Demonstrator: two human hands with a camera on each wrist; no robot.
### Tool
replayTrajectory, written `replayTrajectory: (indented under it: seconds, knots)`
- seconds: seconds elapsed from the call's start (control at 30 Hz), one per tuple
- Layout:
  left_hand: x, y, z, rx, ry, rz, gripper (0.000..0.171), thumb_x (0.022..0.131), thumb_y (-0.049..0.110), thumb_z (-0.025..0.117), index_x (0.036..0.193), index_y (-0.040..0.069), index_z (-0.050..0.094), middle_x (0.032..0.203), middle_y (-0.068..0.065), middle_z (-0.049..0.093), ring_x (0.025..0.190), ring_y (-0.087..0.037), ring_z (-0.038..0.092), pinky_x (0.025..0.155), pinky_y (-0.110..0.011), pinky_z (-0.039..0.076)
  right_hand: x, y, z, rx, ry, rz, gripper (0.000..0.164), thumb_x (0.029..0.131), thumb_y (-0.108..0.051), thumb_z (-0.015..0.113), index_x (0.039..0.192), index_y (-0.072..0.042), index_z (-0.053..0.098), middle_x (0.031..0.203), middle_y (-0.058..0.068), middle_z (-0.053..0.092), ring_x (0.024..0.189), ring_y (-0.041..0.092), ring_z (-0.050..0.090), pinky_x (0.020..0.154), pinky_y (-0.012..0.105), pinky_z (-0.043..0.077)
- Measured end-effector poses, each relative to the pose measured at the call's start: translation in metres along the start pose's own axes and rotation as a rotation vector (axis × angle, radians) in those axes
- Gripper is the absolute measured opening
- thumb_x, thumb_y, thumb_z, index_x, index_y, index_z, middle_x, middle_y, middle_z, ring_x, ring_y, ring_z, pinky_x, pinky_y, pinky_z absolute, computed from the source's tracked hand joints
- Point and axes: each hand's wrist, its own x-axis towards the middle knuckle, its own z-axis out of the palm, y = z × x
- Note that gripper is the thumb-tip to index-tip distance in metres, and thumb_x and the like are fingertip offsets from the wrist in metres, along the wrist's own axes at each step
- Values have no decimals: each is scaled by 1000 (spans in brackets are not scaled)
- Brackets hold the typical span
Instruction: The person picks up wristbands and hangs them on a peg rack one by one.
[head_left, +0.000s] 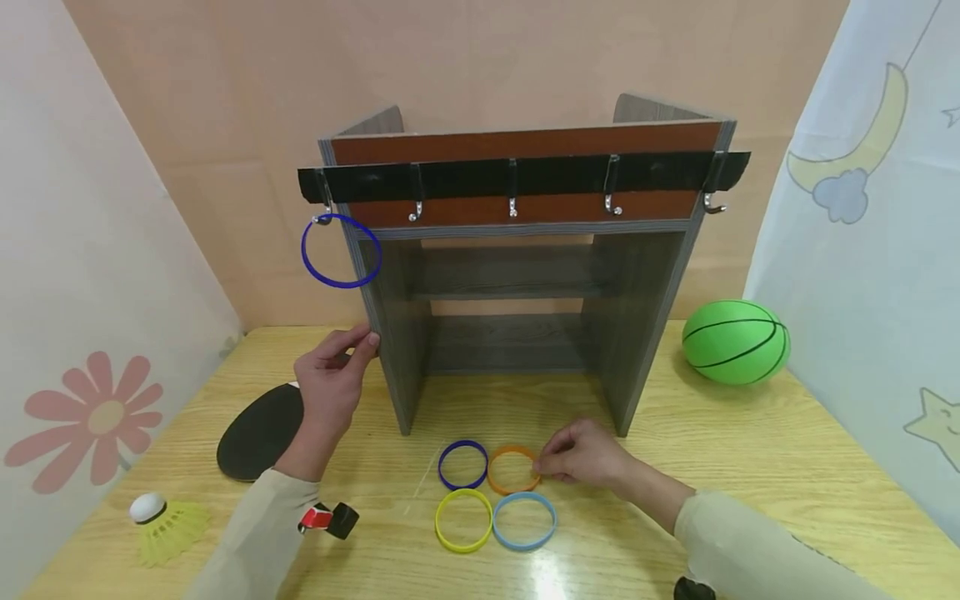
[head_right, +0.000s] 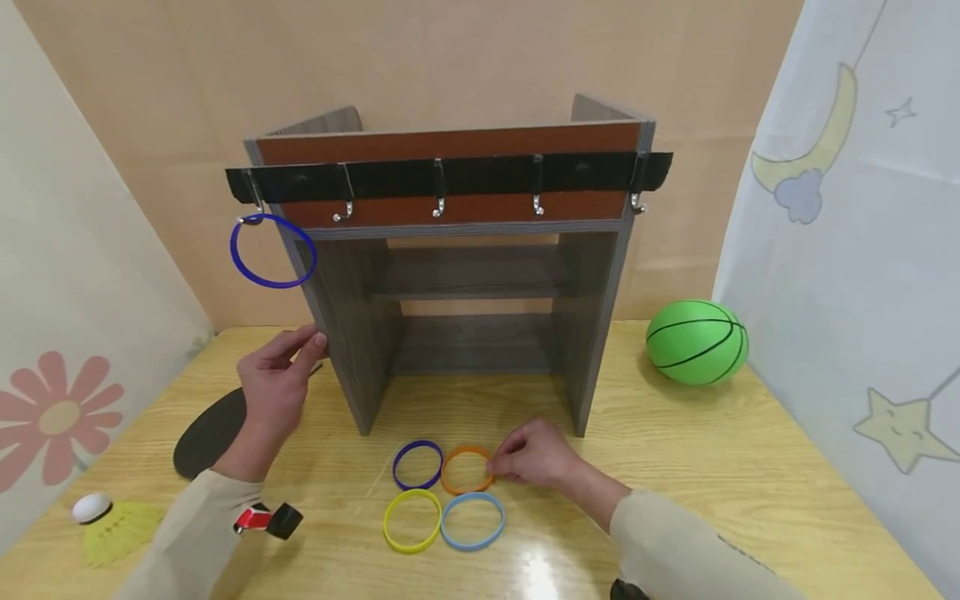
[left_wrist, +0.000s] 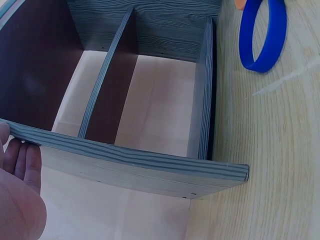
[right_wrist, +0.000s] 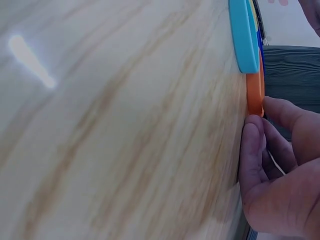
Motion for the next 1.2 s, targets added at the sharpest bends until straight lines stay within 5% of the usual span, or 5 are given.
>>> replayTrajectory:
  seconds: [0.77,1.2]
  knots:
    - [0,3,0,35,-5,-18,17,84,-11,65,100,-18,65,82,-16,64,74,-15,66,73,-28,55,2,-3,11,-103,152,-25,13,77,-9,73,66,-4,68,53,4,56,49,12,49,47,27,42]
    - [0,3,1,25,-4,-20,17,84,-14,63,101,-18,65,82,-14,64,74,-15,67,73,-28,55,-4,-5,7,133,162,82,13,82,-9,69,85,4,66,69,10,63,60,20,62,52,31,54]
